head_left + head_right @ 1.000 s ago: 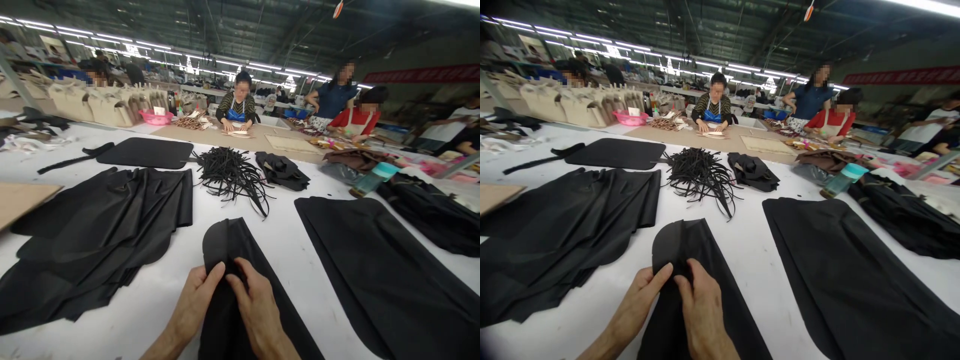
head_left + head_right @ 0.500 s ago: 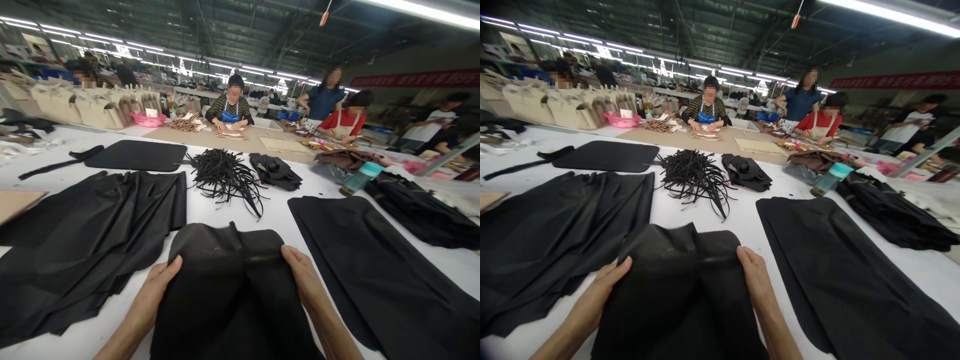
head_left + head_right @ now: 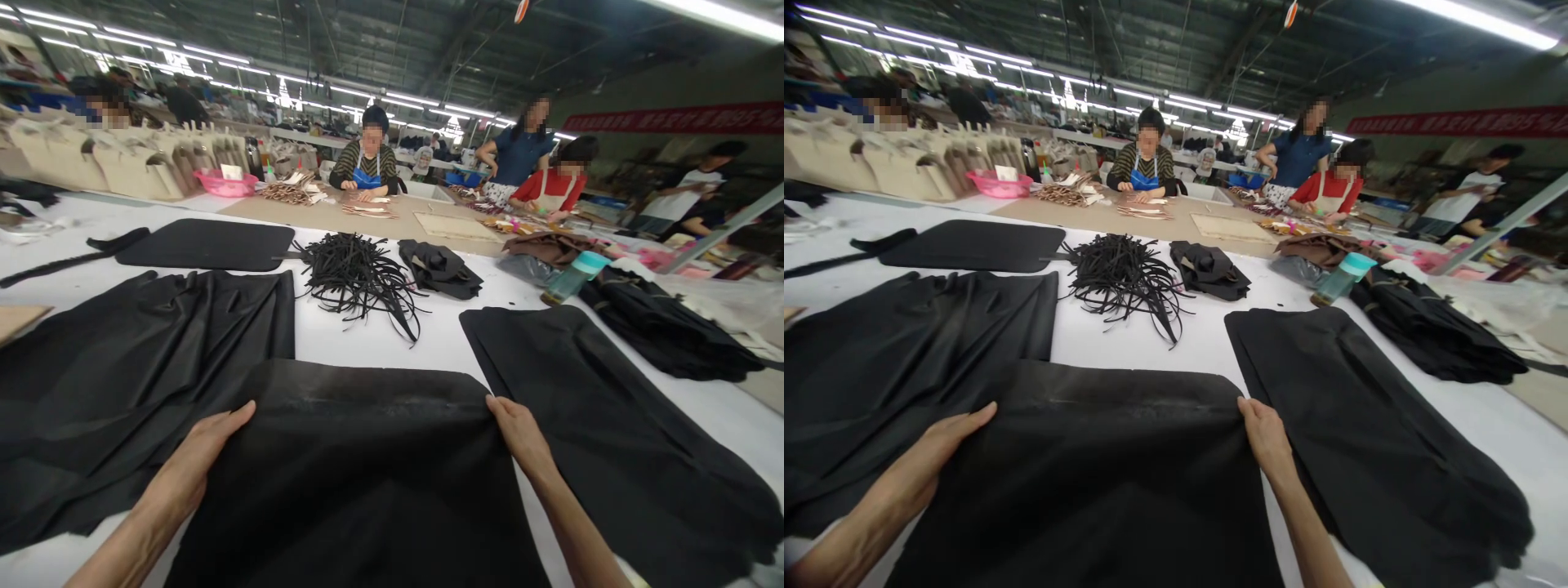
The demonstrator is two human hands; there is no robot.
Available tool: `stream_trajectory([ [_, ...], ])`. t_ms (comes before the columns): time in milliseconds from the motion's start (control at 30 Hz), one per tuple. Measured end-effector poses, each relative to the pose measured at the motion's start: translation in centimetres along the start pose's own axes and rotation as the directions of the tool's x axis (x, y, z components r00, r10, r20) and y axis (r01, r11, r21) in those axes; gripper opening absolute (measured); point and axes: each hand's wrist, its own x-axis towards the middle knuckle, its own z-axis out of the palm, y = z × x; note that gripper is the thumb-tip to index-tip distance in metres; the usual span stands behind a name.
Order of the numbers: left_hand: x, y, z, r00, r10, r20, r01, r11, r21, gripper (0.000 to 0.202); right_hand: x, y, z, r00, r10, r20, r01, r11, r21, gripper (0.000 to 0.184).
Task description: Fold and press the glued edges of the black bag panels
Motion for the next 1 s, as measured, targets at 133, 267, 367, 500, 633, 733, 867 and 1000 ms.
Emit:
stream_trajectory([
  [133,1.2,-0.3,0.6,0.92,0.391,-0.036,-0.276,0.71,0.648,0.039,-1.2,-0.3,1.5,0.997,0.023,-0.071,-0.04,0.968,-0.247,0.036],
  [267,0.3,-0.7,1.0,0.839,0.541,-0.051,-0.272,0.499,0.823,0.053,-2.7,0.0,1.2,0.993,0.01,-0.118,-0.052,0.931,-0.36,0.039],
  [367,-1.3,-1.0,1.4,0.672,0.731,0.12,-0.318,0.139,0.938,0.055,-4.3,-0.3,0.3,0.973,-0.101,-0.209,-0.008,0.885,-0.466,0.05],
  [500,-2.8,-2.4,3.9,0.501,0.626,0.598,-0.598,-0.25,0.762,0.049,-7.6,-2.7,1.0,0.831,-0.552,-0.068,0.41,0.691,-0.595,0.046],
  [633,-2.8,-4.8,6.9,0.482,0.302,0.823,-0.774,-0.294,0.561,0.068,-11.3,-4.8,3.7,0.604,-0.719,0.342,0.791,0.491,-0.365,0.061],
  [733,-2.9,-6.3,7.3,0.493,0.219,0.842,-0.806,-0.249,0.537,0.077,-13.3,-4.5,5.0,0.543,-0.715,0.44,0.839,0.467,-0.278,0.079],
  [867,-4.5,-7.9,6.0,0.502,0.173,0.848,-0.819,-0.222,0.53,0.083,-15.0,-2.8,5.5,0.442,-0.814,0.377,0.894,0.369,-0.253,0.083],
  [1000,-6.1,-9.3,4.4,0.517,0.139,0.844,-0.82,-0.2,0.536,0.098,-16.4,-1.5,5.8,0.331,-0.918,0.217,0.9,0.239,-0.365,0.078],
])
